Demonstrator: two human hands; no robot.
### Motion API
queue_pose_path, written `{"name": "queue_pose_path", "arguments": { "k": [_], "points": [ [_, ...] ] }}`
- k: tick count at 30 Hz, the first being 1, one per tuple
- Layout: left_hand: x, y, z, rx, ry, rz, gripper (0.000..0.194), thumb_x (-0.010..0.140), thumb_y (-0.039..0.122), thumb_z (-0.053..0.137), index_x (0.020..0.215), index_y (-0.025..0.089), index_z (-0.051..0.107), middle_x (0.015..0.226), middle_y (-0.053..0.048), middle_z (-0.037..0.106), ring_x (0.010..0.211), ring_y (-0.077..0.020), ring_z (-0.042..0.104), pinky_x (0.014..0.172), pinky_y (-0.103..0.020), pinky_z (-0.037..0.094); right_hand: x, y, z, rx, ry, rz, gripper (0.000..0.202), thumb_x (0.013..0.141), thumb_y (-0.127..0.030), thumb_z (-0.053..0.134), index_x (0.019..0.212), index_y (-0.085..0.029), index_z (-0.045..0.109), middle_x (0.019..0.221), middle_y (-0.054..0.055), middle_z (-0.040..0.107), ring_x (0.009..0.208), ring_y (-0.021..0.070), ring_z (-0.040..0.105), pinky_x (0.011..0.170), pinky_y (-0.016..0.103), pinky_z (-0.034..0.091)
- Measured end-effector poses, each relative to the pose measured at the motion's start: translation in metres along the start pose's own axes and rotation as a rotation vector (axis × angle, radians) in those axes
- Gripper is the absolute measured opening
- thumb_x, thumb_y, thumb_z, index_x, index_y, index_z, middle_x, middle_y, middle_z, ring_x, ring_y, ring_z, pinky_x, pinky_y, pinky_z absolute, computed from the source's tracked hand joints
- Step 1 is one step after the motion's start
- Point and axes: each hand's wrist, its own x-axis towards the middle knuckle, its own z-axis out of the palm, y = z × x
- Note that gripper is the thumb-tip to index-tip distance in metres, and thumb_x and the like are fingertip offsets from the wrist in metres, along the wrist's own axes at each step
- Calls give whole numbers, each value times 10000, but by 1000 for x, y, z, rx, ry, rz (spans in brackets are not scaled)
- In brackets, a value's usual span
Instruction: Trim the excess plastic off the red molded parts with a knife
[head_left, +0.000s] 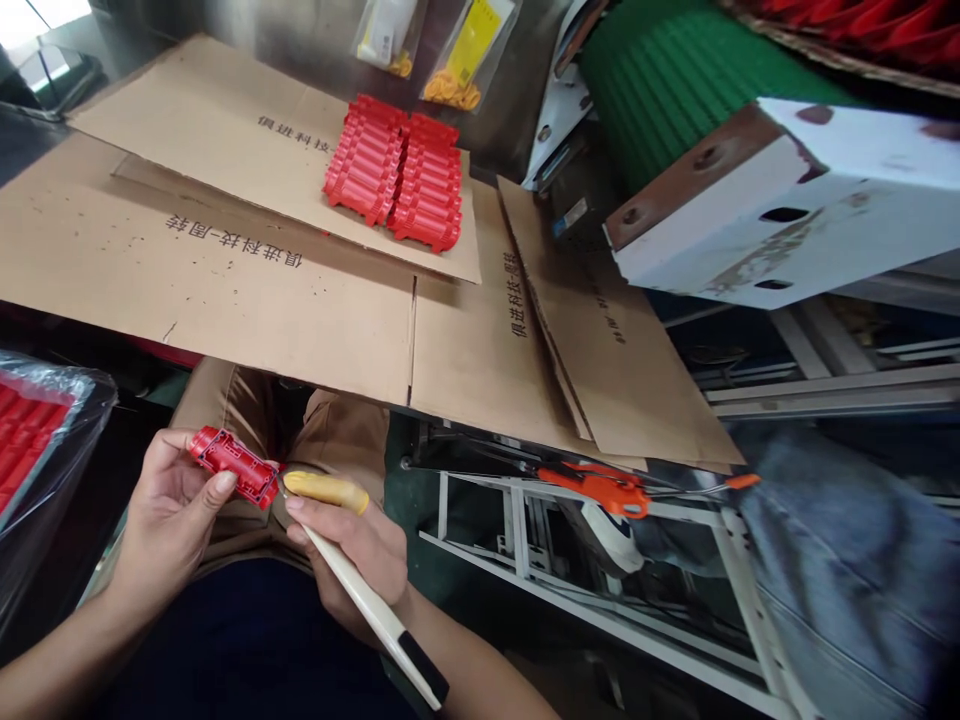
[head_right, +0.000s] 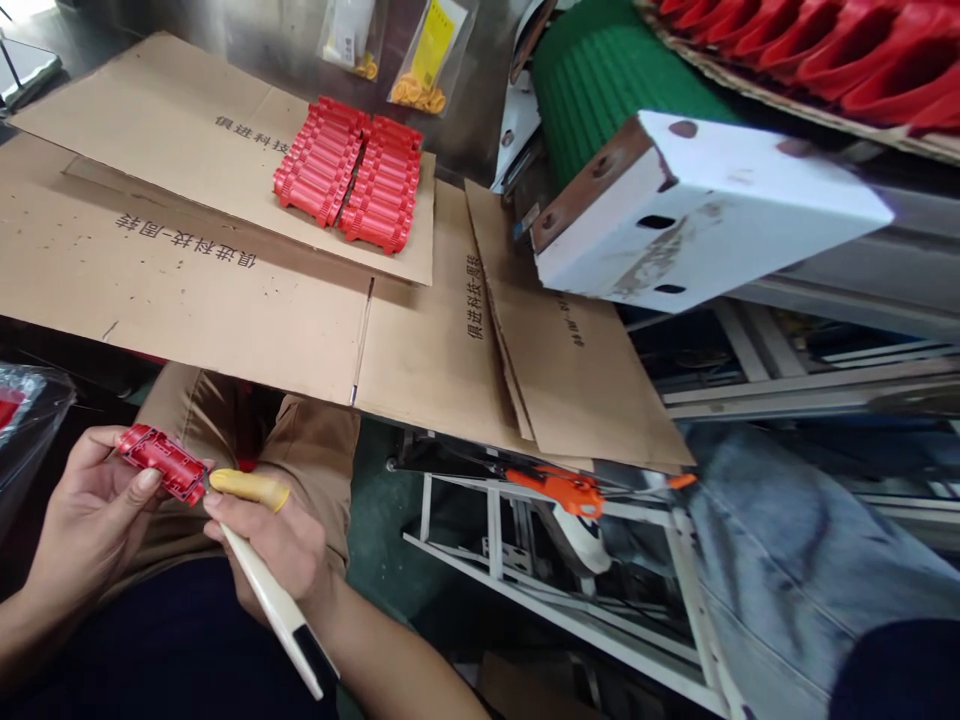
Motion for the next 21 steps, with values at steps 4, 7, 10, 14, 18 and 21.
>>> {"name": "queue_pose_path", "arguments": {
  "k": [4,7,10,14,18,21],
  "points": [
    [-2,-1,-2,41,-11,25,327,824,274,922,1041,262,677,994,0,743,825,-149,717,781,-239,624,3,3,0,21,-17,-26,251,1017,-67,680,1245,-150,744,1201,173,795,1079,243,795,888,364,718],
    [-3,-1,-2,51,-18,42,312,833,262,913,1043,264,682,1000,3,739,829,-144,716,786,-229,625,3,4,-1,18,-32,-25,259,1034,-75,654,1263,-162,738,1192,164,796,1098,246,794,886,370,720],
    [-3,-1,-4,61,-23,39,317,835,273,911,1047,267,675,1014,-4,744,820,-150,714,771,-237,626,2,4,-2,21,-31,-20,251,1033,-81,657,1255,-165,738,1174,158,801,1095,248,791,885,374,717],
    [-3,-4,-7,82,-27,25,321,846,293,901,1064,280,666,983,-3,728,828,-157,708,770,-244,619,0,4,-1,27,-29,-14,242,1006,-56,683,1226,-139,741,1153,167,807,1064,238,792,882,350,709],
    [-3,-5,-7,95,-18,11,336,835,313,907,1064,288,663,988,-2,726,820,-167,709,755,-256,620,-1,5,0,27,-19,-21,236,1015,-65,664,1226,-131,746,1162,170,806,1059,236,795,883,344,707],
    [-3,-3,-5,100,1,17,356,814,321,919,1061,283,665,1014,-5,727,804,-171,706,730,-260,621,-1,4,-1,20,-19,-12,251,1011,-69,670,1234,-149,751,1160,151,812,1040,233,800,873,346,710]
  ]
}}
